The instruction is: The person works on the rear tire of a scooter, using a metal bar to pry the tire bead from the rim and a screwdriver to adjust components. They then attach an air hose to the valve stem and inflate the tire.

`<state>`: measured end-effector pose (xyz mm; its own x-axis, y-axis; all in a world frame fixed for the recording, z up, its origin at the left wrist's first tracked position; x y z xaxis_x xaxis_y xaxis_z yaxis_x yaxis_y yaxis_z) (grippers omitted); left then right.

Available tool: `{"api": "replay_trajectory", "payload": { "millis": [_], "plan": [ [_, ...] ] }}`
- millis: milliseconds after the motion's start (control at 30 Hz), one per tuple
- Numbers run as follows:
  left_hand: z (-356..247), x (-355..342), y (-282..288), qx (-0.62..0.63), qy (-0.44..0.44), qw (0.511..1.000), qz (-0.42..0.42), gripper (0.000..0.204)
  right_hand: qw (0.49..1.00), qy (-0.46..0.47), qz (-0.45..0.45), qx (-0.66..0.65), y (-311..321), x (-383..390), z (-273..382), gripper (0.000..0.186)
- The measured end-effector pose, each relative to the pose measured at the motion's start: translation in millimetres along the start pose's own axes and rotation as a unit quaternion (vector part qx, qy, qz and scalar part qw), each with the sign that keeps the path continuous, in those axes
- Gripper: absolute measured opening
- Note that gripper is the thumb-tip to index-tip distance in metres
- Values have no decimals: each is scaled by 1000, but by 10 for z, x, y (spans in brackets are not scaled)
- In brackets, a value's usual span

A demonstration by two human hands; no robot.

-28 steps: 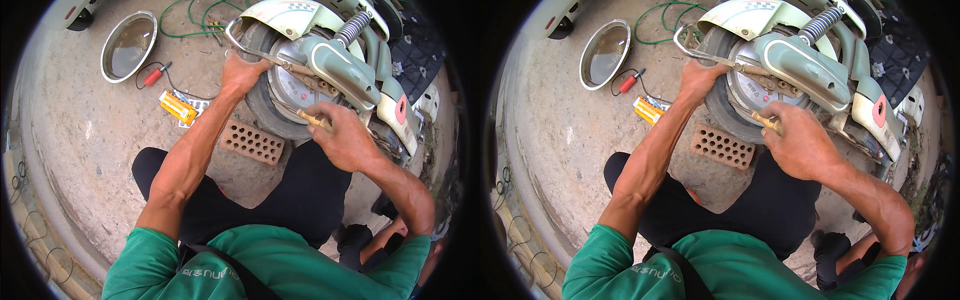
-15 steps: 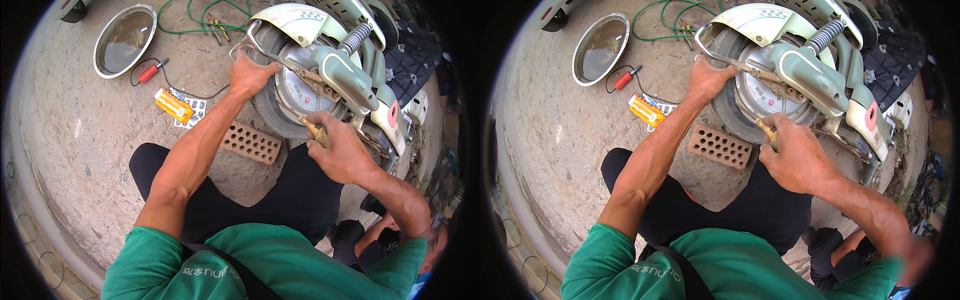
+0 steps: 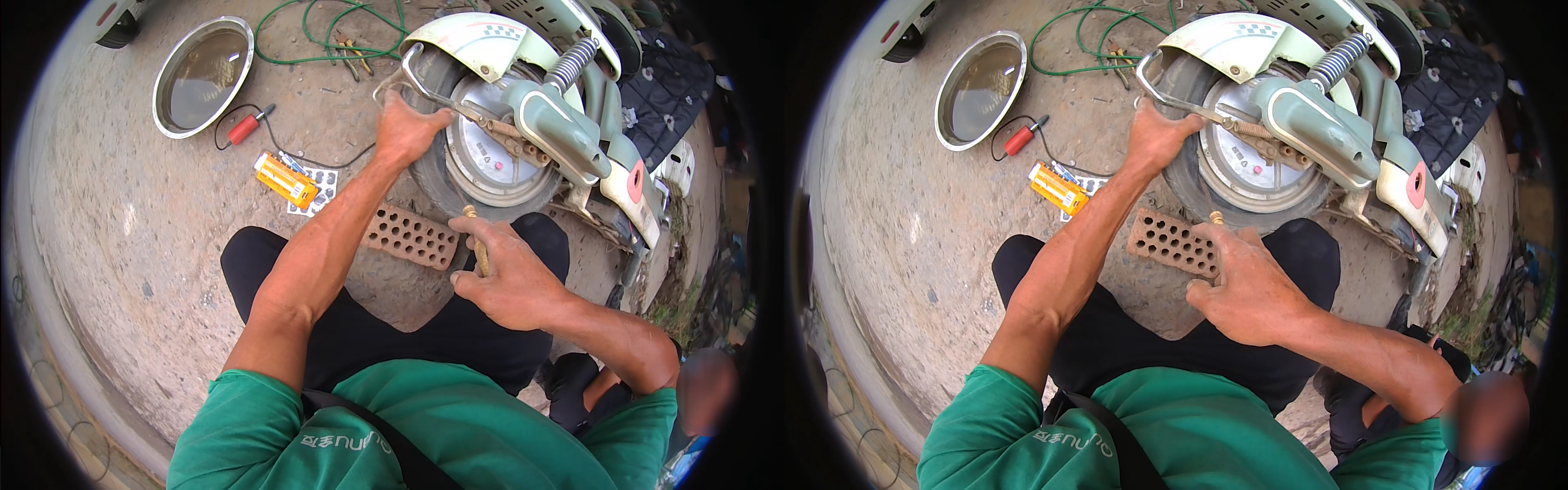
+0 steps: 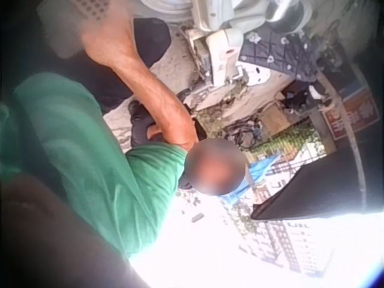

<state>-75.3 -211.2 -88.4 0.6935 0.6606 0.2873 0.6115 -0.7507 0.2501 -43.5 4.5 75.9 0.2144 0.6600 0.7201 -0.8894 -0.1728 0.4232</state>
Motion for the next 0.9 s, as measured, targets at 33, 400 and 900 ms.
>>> {"api": "replay_trajectory", "payload": {
  "millis": [33,400,900],
  "plan": [
    [15,-6,-1,11,2,1000,0,95,1000,7,-1,1,-41,-20,34,81],
    [91,-61,-10,41,-21,999,3,94,984,-4,-9,-180,-339,-170,97,79],
    [149,-101,-19,13,-43,999,-5,96,977,53,-34,-204,-732,-415,284,67]
  ]
}}
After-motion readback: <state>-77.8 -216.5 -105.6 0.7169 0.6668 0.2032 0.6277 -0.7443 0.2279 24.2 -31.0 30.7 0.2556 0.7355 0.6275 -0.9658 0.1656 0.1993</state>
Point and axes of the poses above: each hand's wrist, its own x-axis away from the middle knuckle, its own y-axis out of the back of the hand, z = x × y, the point moved 9 cm from there along -x, towards the middle knuckle, and after that the axes turned 5 degrees about z, right-handed, at the moved point
